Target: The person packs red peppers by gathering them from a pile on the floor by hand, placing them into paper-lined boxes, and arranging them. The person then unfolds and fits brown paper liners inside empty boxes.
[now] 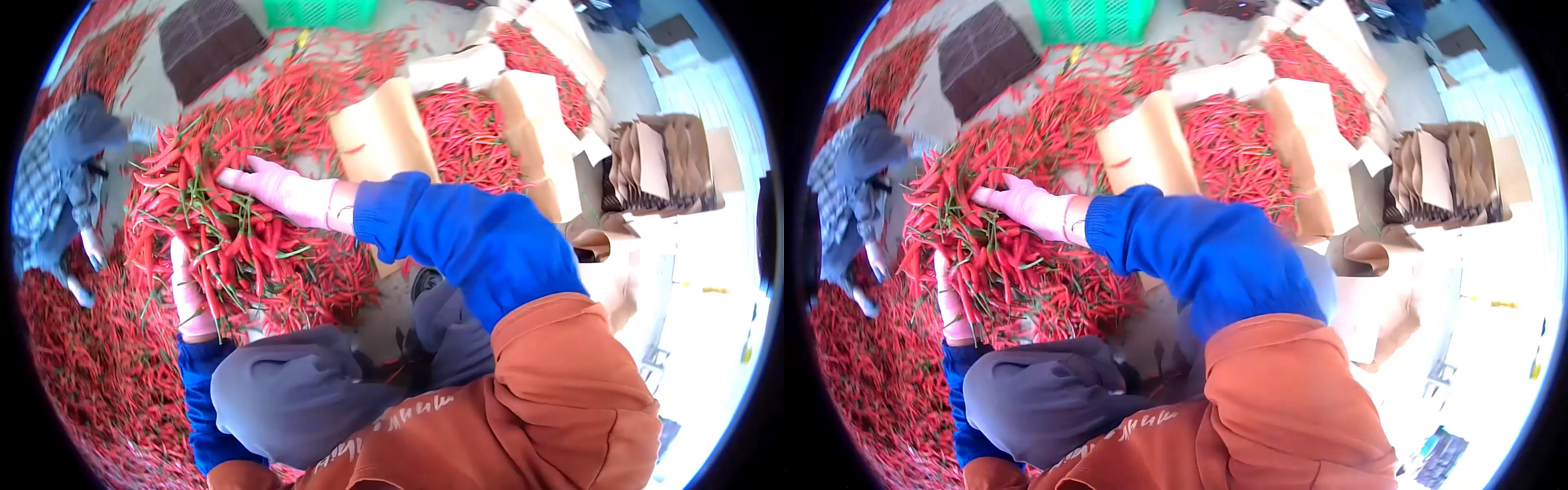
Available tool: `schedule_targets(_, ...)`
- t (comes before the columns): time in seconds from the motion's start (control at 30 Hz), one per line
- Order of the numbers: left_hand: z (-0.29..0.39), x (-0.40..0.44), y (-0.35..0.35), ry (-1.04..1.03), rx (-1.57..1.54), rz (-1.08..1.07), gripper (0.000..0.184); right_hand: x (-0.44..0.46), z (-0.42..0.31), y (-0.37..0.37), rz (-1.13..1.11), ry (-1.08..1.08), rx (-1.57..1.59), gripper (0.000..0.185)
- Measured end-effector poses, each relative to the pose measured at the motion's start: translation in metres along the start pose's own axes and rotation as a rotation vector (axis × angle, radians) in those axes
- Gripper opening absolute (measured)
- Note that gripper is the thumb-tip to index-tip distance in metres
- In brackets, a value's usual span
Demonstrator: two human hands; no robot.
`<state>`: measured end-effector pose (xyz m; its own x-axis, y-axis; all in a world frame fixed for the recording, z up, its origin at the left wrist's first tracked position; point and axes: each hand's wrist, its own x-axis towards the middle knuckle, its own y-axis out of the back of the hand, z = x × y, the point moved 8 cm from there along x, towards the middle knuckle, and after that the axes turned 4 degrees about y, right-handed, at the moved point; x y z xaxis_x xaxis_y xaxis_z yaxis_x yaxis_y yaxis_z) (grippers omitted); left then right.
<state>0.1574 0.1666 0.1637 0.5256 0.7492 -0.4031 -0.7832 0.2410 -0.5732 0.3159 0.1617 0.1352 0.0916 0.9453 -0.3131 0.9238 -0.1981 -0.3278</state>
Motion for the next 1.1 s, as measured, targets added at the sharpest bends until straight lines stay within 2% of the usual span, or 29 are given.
schedule_targets(0.07,-0.003,0.007,-0.040,0.065,-0.038,-0.070,0.059,-0.040,-0.048,0.012,-0.028,0.033,0.256,0.071)
schedule_targets(0.1,-0.003,0.011,-0.056,0.082,0.069,-0.142,0.059,-0.036,-0.051,0.025,-0.080,0.132,0.346,0.058)
schedule_targets(0.13,-0.007,0.021,-0.072,0.081,0.111,-0.198,0.057,-0.059,-0.070,0.038,-0.044,0.145,0.359,0.056)
schedule_targets(0.2,-0.021,0.032,-0.120,0.132,0.171,-0.255,0.053,-0.097,-0.093,0.086,0.186,0.240,0.257,0.055)
schedule_targets(0.27,-0.048,0.037,-0.169,0.300,0.166,-0.389,0.049,-0.112,-0.093,0.125,0.017,0.252,0.410,0.055)
schedule_targets(0.33,-0.081,0.054,-0.211,0.389,0.200,-0.489,0.049,-0.147,-0.098,0.182,0.191,0.302,0.313,0.057)
schedule_targets(0.37,-0.093,0.053,-0.242,0.297,0.260,-0.500,0.050,-0.165,-0.096,0.206,0.227,0.349,0.347,0.059)
schedule_targets(0.4,-0.118,0.053,-0.262,0.421,0.261,-0.554,0.052,-0.184,-0.093,0.230,0.266,0.394,0.383,0.060)
schedule_targets(0.47,-0.159,0.085,-0.289,0.284,0.478,-0.570,0.052,-0.225,-0.072,0.270,0.379,0.294,0.523,0.055)
schedule_targets(0.53,-0.203,0.092,-0.314,0.336,0.701,-0.546,0.055,-0.263,-0.053,0.300,0.513,0.302,0.627,0.049)
schedule_targets(0.6,-0.237,0.091,-0.353,0.256,0.648,-0.735,0.056,-0.286,-0.024,0.326,0.615,0.336,0.681,0.045)
schedule_targets(0.63,-0.252,0.110,-0.355,0.214,0.825,-0.688,0.057,-0.295,-0.008,0.336,0.669,0.358,0.702,0.043)
schedule_targets(0.67,-0.265,0.130,-0.356,0.166,0.998,-0.638,0.057,-0.312,0.007,0.350,0.869,0.358,0.516,0.040)
schedule_targets(0.73,-0.286,0.170,-0.351,0.076,1.238,-0.451,0.061,-0.313,0.082,0.391,0.974,0.296,0.392,0.041)
schedule_targets(0.77,-0.322,0.206,-0.335,0.187,0.791,-0.573,0.073,-0.321,0.102,0.400,1.027,0.230,0.287,0.042)
schedule_targets(0.8,-0.326,0.222,-0.332,0.058,0.977,-0.530,0.076,-0.331,0.117,0.407,1.073,0.162,0.179,0.044)
schedule_targets(0.83,-0.326,0.233,-0.331,-0.076,1.163,-0.482,0.079,-0.340,0.119,0.412,1.084,0.195,0.086,0.044)
schedule_targets(0.87,-0.326,0.242,-0.331,-0.213,1.348,-0.434,0.082,-0.355,0.132,0.417,1.061,0.032,0.037,0.047)
schedule_targets(0.9,-0.328,0.254,-0.328,-0.336,1.482,-0.439,0.083,-0.375,0.136,0.433,1.055,-0.048,-0.336,0.046)
schedule_targets(0.93,-0.322,0.254,-0.332,-0.364,1.565,-0.387,0.079,-0.380,0.125,0.436,1.019,-0.127,-0.711,0.045)
schedule_targets(0.97,-0.314,0.253,-0.333,-0.388,1.648,-0.332,0.076,-0.393,0.118,0.437,1.088,-0.159,-0.907,0.043)
schedule_targets(1.0,-0.304,0.248,-0.336,-0.411,1.733,-0.279,0.072,-0.404,0.080,0.424,1.154,-0.192,-1.103,0.042)
schedule_targets(1.03,-0.292,0.228,-0.344,-0.564,1.706,-0.208,0.062,-0.401,0.048,0.411,1.179,-0.177,-1.030,0.037)
schedule_targets(1.07,-0.294,0.200,-0.359,-0.742,1.685,-0.319,0.053,-0.379,0.045,0.406,1.057,-0.169,-1.024,0.039)
schedule_targets(1.1,-0.307,0.171,-0.369,-0.749,1.650,-0.554,0.049,-0.353,0.041,0.407,0.937,-0.158,-1.017,0.041)
